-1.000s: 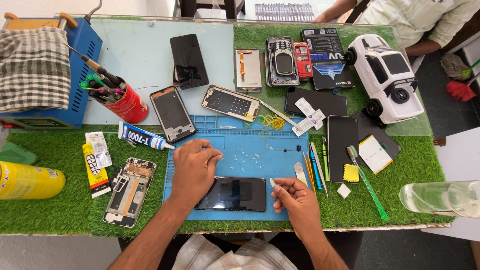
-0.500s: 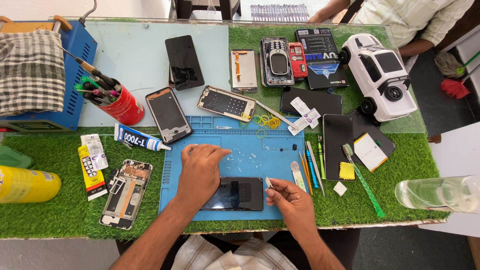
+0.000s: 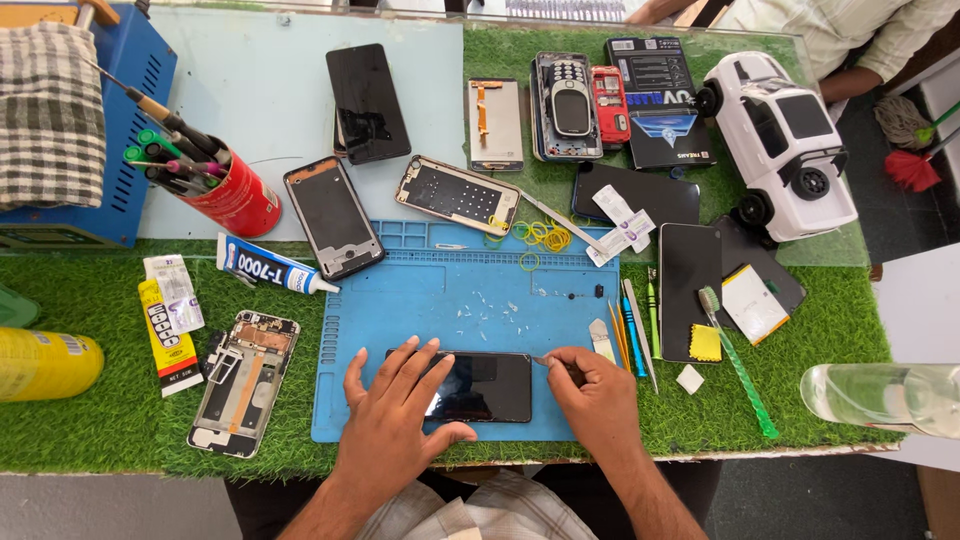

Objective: The person works on a smartphone with a cracked screen at a repair bench. They tap and swipe on the phone's screen, then use a small blade and a thin metal file-like tool to scrape and pry broken glass fragments from the phone's edge and screen, picking debris off the device by hand.

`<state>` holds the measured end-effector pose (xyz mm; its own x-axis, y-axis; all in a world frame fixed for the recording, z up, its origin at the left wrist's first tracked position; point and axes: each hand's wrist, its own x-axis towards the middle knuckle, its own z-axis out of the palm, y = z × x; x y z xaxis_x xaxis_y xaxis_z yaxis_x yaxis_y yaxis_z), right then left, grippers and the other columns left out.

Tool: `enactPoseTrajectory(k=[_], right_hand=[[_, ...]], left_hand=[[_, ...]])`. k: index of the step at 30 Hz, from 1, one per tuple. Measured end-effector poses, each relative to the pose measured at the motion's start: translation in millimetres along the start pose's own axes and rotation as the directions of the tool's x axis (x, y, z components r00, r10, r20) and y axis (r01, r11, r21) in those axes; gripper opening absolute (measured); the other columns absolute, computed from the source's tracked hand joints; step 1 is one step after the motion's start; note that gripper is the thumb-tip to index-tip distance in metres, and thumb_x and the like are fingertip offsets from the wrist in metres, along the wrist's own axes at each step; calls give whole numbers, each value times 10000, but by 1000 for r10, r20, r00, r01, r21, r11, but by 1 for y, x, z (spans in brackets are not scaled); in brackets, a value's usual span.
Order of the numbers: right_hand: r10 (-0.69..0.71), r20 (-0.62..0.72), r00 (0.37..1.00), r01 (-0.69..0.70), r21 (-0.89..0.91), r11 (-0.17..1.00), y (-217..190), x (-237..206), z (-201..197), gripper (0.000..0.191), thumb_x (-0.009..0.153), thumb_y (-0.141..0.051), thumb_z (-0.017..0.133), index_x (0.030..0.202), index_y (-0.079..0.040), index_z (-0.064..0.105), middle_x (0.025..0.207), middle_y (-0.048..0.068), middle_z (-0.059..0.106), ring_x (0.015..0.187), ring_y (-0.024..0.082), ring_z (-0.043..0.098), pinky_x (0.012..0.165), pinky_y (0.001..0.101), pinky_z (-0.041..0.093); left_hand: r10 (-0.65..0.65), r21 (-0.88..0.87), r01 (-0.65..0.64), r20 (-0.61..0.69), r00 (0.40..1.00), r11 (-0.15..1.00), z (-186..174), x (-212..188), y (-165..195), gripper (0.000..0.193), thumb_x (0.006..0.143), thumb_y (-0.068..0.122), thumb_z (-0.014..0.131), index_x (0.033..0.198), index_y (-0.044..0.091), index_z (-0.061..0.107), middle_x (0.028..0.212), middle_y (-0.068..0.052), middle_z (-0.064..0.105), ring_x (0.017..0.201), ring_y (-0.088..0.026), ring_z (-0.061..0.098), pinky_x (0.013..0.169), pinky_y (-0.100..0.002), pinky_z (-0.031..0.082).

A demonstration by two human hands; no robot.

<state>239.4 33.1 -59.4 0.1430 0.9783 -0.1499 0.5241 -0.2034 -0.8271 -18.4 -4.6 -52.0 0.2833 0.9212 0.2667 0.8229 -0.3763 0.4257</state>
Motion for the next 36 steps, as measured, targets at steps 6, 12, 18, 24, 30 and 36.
enactPoseTrajectory(k=[6,12,18,24,30,36], right_hand=[[34,18,999,-35,25,999,5,3,-1,150,885,-122,714,963,-27,799,656,1,718,566,25,589,500,216,470],[40,40,998,-41,14,999,2,5,-3,164,887,-140,717,981,-31,795,646,-20,708,556,15,581,486,211,463],[223,145,964,-211,-98,973,-6,11,-9,198,907,-184,705,993,-52,825,589,5,638,490,50,447,439,254,341],[152,195,969,-140,-73,987,-5,17,-13,198,916,-201,706,976,-50,818,603,-31,657,513,27,482,462,221,386],[170,116,979,-184,124,975,2,5,-12,189,948,-196,698,1010,-37,779,690,34,688,576,69,595,509,235,492],[118,180,977,-183,412,893,3,-8,-7,211,989,-156,574,1055,22,665,1140,100,775,962,167,769,815,317,642]], left_hand=[[-16,0,16,17,1000,1000,5,-1,0,791,771,648,705,1343,114,590,1420,-43,553,1384,-226,432,1161,-645,129],[-23,-16,23,18,1000,1000,6,-1,0,788,778,655,696,1349,122,587,1415,-38,556,1384,-219,436,1173,-633,127],[-28,-18,29,35,999,999,9,-3,0,795,784,675,671,1360,135,575,1403,-36,554,1380,-214,435,1174,-623,126],[-30,-15,31,34,999,999,8,-1,0,804,783,685,661,1365,139,569,1406,-39,546,1379,-217,433,1178,-626,126],[-59,-69,65,90,994,995,-4,9,6,831,700,586,784,1349,114,566,1339,-62,544,1308,-257,477,1112,-683,125],[-16,-100,29,128,992,995,-15,20,8,918,592,471,886,1381,124,569,1193,-115,518,1142,-282,531,1085,-684,203]])
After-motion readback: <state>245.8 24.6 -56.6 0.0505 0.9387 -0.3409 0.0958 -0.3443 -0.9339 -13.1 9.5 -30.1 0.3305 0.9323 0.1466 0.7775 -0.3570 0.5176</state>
